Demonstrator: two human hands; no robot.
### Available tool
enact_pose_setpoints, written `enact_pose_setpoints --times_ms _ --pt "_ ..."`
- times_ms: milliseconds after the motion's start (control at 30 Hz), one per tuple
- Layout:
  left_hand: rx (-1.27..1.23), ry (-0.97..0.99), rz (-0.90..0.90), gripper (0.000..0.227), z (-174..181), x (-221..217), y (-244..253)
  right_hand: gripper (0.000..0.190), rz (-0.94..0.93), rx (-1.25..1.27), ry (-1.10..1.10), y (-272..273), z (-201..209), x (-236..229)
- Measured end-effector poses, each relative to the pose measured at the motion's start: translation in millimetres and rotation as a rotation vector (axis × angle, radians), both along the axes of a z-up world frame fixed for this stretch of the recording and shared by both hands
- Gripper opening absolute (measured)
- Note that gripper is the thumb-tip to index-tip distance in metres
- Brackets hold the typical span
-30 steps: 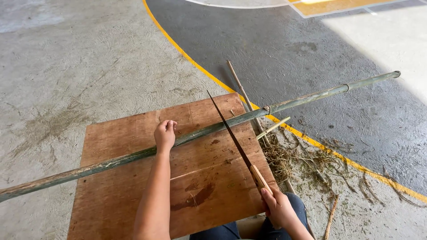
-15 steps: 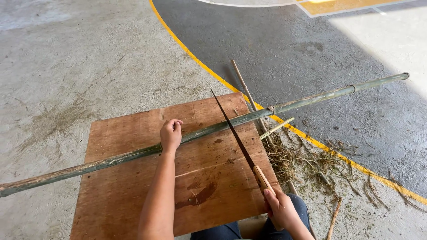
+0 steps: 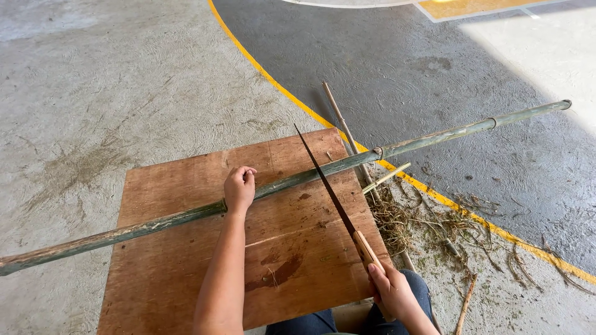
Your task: The recorder uses a knife to shave down the outer layer of a bamboo pole on a wooden board.
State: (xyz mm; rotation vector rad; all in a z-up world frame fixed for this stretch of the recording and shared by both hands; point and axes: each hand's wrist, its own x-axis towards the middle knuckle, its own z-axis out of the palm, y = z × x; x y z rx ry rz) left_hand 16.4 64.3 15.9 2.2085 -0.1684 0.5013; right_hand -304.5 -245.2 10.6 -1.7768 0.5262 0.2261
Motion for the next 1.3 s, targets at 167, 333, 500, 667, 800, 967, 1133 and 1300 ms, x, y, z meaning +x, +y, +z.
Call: enact_pose_setpoints --times_ms 167,333,500,667,800,967,1133,1300 --pt "0.011 0.001 -0.002 0.013 -1.1 0.6 0.0 0.041 -0.018 0.029 0.006 0.2 0.7 0.5" --pt "0.037 0.006 -0.007 0.013 -3.0 0.3 -1.2 0.041 -0.009 0.014 0.001 0.3 -1.4 -0.6" --pt "0.042 0.045 -0.014 0.011 -4.1 1.5 -2.4 0.04 -0.03 0.052 0.001 -0.5 -6.3 -0.7" --pt "0.056 0.04 -0.018 0.01 -4.7 1.7 -3.3 0.039 -0.034 0.048 0.009 -0.3 -4.7 -0.2" --pt "0.149 0.047 -0.028 0.009 3.9 -1.9 -8.3 0.04 -0.017 -0.012 0.002 0.8 -3.2 -0.1" --pt "0.252 -0.024 -0.138 0.009 -41.6 18.9 -32.5 0.042 0.003 -0.055 0.014 -0.1 -3.2 0.2" --pt "0.287 -0.176 -0.282 0.006 -51.1 17.1 -85.9 0.041 -0.026 0.01 0.02 -1.4 -6.3 0.4" --pt "0.337 0.026 -0.279 0.018 -33.5 7.5 -120.2 0.042 0.001 0.003 -0.027 -4.6 -16.0 1.6"
